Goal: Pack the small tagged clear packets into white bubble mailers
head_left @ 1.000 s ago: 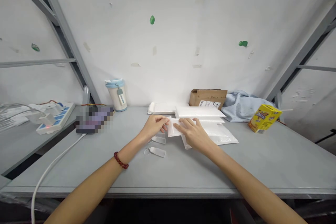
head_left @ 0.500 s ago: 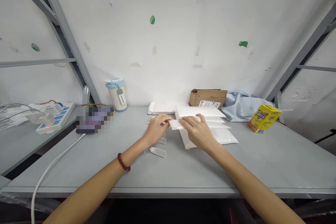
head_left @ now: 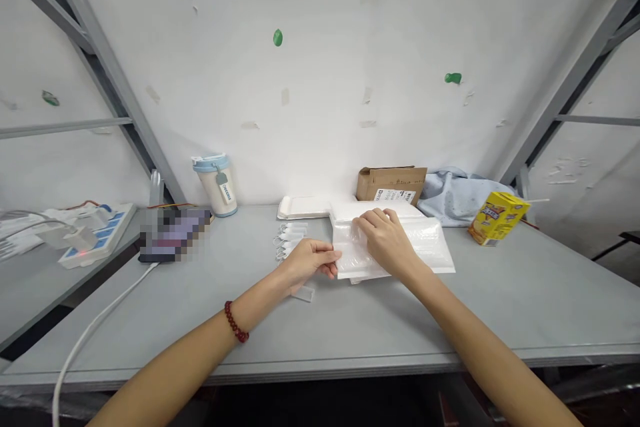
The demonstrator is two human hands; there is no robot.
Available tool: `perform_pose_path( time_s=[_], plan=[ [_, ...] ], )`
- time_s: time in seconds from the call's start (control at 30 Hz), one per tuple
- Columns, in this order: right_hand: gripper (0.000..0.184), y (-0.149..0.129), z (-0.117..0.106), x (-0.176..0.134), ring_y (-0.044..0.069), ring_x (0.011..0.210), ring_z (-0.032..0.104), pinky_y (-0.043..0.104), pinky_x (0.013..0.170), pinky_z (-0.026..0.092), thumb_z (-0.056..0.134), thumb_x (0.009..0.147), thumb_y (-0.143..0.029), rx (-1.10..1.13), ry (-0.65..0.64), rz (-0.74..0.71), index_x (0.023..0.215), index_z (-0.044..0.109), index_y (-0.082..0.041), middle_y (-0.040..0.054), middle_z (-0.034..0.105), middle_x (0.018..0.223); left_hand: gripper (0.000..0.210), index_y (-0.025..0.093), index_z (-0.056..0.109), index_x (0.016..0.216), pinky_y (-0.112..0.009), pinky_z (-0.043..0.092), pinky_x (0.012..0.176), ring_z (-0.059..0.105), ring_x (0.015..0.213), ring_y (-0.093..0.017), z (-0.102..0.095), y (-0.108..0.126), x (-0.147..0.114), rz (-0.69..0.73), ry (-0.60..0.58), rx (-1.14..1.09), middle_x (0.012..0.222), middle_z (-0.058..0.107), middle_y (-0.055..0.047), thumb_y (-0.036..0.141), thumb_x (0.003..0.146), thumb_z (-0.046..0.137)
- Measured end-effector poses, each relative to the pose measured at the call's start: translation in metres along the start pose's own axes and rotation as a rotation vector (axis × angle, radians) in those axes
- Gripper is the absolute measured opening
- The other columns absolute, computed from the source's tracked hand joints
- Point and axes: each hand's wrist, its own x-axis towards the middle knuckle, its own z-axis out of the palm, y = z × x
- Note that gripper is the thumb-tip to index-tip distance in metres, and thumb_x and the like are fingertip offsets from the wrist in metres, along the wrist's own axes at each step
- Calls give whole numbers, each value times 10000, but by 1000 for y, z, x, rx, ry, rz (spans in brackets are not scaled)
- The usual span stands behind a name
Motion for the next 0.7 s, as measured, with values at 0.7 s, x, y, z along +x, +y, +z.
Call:
perform_pose_path(
  time_s=[0.7],
  plan=[
    [250, 4, 18, 1, 225, 862, 522, 307, 672, 313, 444, 776, 14, -105, -406, 100, 842, 622, -149, 98, 631, 857, 225, 110, 695, 812, -332, 386, 1004, 622, 988, -203, 3, -9, 1, -29, -284, -130, 940, 686, -101, 301, 697, 720]
  ],
)
